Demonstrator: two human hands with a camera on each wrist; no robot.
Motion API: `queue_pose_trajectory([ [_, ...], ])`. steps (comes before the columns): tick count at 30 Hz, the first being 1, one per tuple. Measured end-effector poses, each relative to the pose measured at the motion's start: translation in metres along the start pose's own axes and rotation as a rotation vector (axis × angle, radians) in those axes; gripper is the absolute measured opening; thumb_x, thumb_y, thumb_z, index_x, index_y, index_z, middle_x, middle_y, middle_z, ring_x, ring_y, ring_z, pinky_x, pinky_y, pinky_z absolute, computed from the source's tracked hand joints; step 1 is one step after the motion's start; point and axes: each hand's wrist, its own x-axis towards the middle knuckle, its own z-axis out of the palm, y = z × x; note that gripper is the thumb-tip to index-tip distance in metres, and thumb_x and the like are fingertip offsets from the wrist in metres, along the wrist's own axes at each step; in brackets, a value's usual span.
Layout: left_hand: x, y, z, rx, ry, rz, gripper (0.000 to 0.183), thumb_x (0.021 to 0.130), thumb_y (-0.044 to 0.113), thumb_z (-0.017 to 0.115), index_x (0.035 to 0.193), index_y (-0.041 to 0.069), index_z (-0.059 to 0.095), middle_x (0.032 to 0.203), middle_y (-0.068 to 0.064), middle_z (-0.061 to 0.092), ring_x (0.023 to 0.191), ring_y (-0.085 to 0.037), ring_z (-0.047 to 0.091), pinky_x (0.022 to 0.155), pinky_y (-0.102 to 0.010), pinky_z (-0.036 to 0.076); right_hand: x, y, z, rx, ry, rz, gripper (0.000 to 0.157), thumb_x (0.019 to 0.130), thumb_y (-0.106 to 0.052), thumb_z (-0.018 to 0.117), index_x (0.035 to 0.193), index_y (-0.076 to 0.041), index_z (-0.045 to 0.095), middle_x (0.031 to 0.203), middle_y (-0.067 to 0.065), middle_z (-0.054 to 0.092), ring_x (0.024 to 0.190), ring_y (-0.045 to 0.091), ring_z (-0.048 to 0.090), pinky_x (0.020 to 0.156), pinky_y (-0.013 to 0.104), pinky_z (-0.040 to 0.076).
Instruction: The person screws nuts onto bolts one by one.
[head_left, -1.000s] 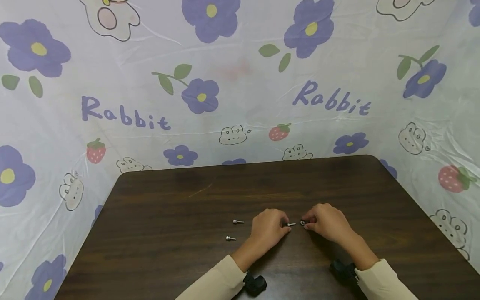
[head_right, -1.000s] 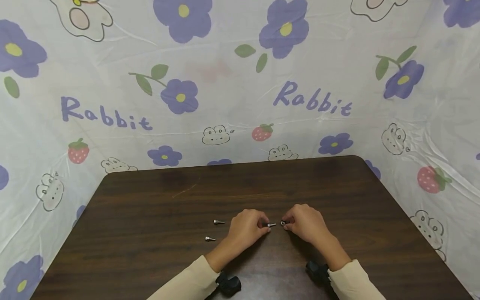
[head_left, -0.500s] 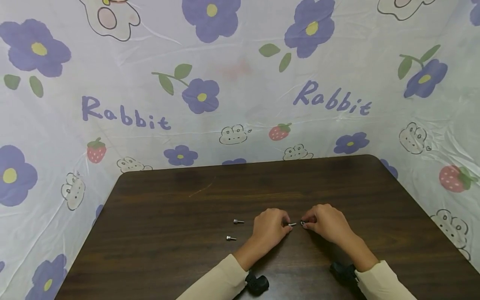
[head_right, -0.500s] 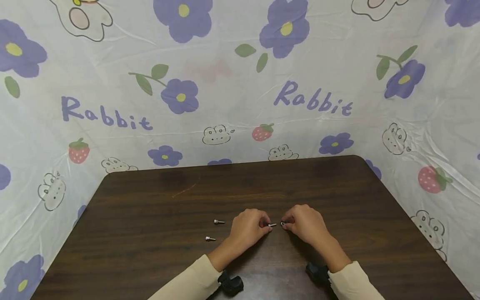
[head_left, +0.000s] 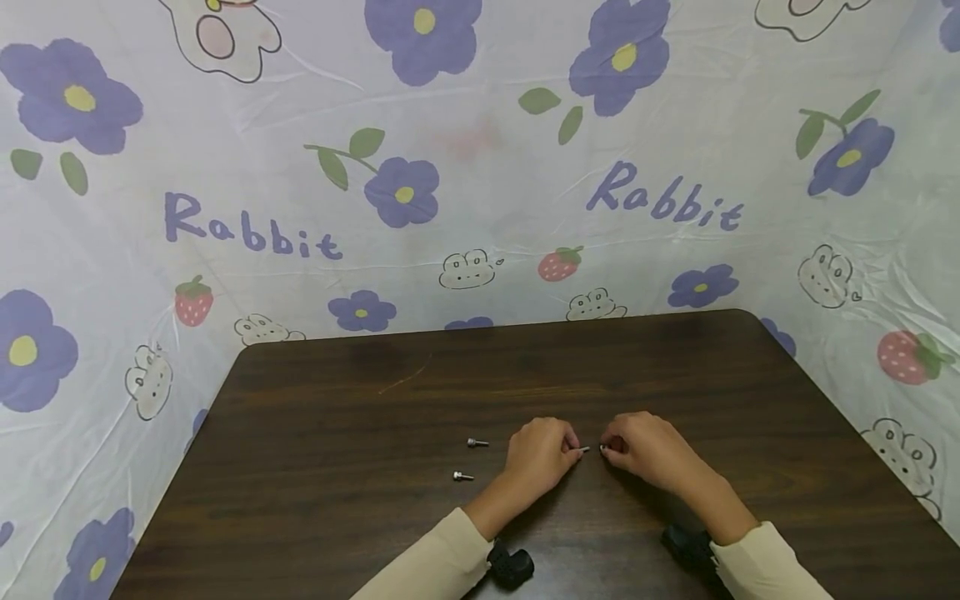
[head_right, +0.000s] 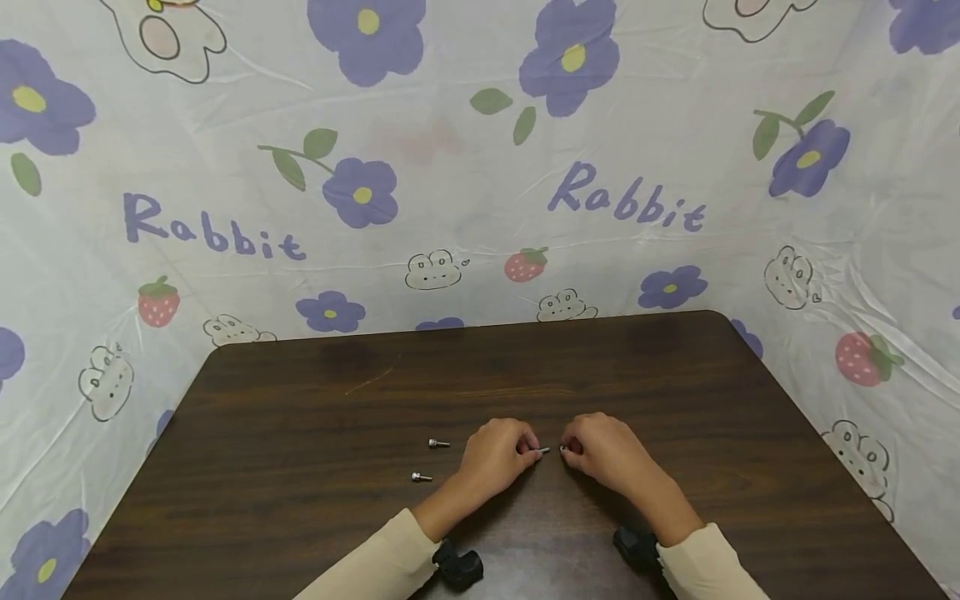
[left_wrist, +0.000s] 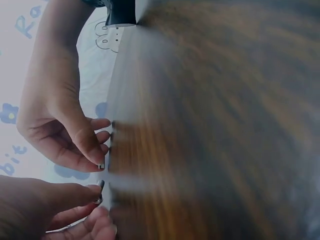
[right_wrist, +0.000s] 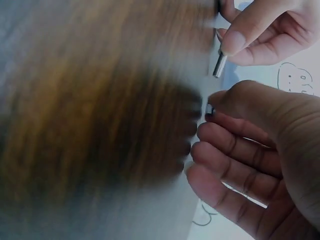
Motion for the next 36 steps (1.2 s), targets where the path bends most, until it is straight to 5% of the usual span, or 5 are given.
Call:
queue_pose_trajectory([
  [9,-0.002,-0.004,-0.007,-0.169,-0.027,0.033,0.006,0.09,0.019,0.081,0.085,0.017,0.077,0.071,0.011,0.068,0.057,0.004,0.055,0.053,-0.014,0.046,0.002,0.004,-0.001,0.132,0.098,-0.003,0.011,0.089,0.001,0.075,0.1,0.002,0.075,0.09,0.009,0.076,0.074,0.014,0.073,0.064,0.023,0.059],
  [21,-0.002,-0.005,-0.013,-0.441,-0.057,0.021,0.009,0.086,0.004,0.08,0.079,0.007,0.077,0.063,0.005,0.069,0.05,0.004,0.057,0.048,-0.014,0.049,0.0,0.003,-0.001,0.191,0.187,0.0,0.014,0.084,0.005,0.079,0.096,0.0,0.074,0.085,0.003,0.073,0.072,0.011,0.069,0.062,0.025,0.059],
  [29,-0.001,-0.006,-0.032,-0.6,-0.063,0.047,0.005,0.087,0.004,0.079,0.083,0.007,0.08,0.069,0.005,0.073,0.058,-0.001,0.066,0.053,-0.017,0.053,0.002,-0.004,-0.008,0.258,0.204,0.0,0.017,0.083,0.008,0.079,0.097,0.0,0.074,0.088,0.005,0.075,0.075,0.015,0.072,0.064,0.023,0.059],
  [36,-0.003,-0.009,-0.056,-0.661,0.002,0.059,0.004,0.089,0.009,0.08,0.088,0.005,0.081,0.075,0.003,0.075,0.063,-0.005,0.07,0.058,-0.018,0.056,0.006,-0.018,-0.016,0.258,0.255,-0.014,0.018,0.083,0.006,0.079,0.096,-0.006,0.076,0.089,0.002,0.075,0.072,0.008,0.069,0.063,0.023,0.059],
])
